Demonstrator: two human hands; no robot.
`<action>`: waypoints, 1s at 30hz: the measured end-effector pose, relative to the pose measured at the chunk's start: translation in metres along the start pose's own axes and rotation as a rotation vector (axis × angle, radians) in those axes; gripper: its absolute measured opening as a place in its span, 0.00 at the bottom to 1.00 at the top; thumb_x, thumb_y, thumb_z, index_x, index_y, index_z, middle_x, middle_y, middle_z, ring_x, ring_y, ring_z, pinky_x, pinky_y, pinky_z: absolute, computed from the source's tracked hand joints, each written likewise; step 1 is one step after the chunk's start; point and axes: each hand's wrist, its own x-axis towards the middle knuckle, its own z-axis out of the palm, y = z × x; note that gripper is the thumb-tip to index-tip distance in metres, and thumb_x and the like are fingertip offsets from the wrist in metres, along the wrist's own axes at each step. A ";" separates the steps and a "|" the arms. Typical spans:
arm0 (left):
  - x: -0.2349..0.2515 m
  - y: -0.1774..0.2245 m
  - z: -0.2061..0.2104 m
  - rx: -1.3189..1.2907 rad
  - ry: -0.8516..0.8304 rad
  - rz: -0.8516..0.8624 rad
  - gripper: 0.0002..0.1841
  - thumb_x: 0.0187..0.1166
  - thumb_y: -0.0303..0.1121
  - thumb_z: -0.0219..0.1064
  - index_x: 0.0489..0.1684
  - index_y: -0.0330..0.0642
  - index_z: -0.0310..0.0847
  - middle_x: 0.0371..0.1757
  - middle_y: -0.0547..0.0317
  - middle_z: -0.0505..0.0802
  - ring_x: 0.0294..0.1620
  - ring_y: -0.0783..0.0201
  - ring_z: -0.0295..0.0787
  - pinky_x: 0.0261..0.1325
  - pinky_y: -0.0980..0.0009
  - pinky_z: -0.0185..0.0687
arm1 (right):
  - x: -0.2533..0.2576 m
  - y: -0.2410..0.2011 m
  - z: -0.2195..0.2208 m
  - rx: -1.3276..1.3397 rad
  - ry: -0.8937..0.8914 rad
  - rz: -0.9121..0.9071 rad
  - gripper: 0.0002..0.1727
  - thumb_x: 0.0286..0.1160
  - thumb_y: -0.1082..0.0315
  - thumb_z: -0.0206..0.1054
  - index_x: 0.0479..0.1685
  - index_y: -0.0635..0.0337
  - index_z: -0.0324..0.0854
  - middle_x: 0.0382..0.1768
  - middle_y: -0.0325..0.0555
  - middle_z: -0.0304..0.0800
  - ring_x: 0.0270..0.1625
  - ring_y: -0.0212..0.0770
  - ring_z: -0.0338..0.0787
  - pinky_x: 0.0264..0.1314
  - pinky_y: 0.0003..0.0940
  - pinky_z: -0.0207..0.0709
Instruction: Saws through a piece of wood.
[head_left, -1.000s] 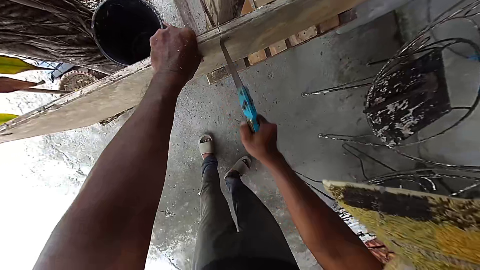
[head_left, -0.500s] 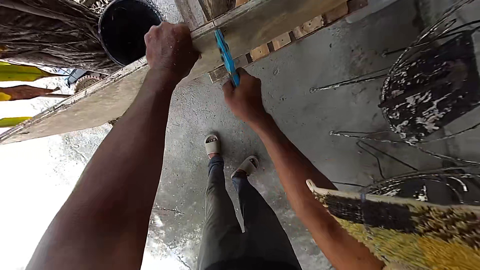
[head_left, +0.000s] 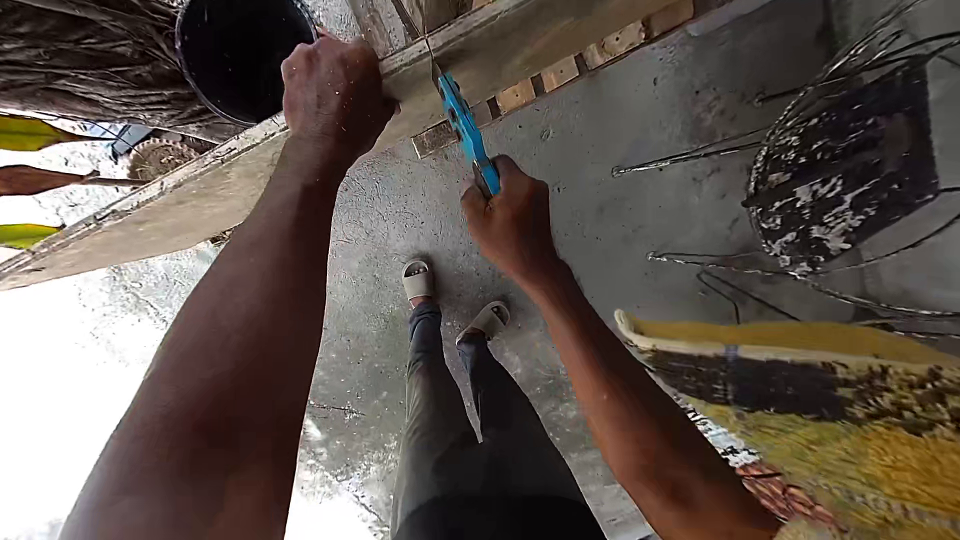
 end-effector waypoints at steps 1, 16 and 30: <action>-0.003 -0.001 -0.001 -0.007 -0.024 -0.004 0.24 0.76 0.46 0.73 0.45 0.26 0.81 0.50 0.23 0.89 0.59 0.22 0.85 0.58 0.26 0.74 | -0.039 0.004 -0.012 -0.019 0.013 0.010 0.11 0.80 0.64 0.63 0.42 0.64 0.81 0.16 0.43 0.78 0.16 0.39 0.79 0.18 0.38 0.73; 0.002 -0.004 -0.012 -0.009 -0.010 -0.008 0.23 0.77 0.45 0.73 0.43 0.27 0.81 0.49 0.24 0.89 0.59 0.22 0.85 0.57 0.26 0.74 | -0.119 0.033 -0.035 -0.108 0.133 -0.033 0.13 0.69 0.64 0.63 0.29 0.68 0.83 0.12 0.43 0.77 0.13 0.32 0.76 0.15 0.28 0.69; 0.003 -0.001 -0.007 -0.002 -0.011 -0.023 0.24 0.78 0.46 0.72 0.44 0.27 0.80 0.50 0.23 0.89 0.60 0.23 0.85 0.58 0.26 0.73 | -0.139 0.042 -0.041 -0.112 0.123 -0.041 0.14 0.70 0.63 0.62 0.27 0.67 0.82 0.11 0.40 0.75 0.12 0.25 0.73 0.16 0.20 0.66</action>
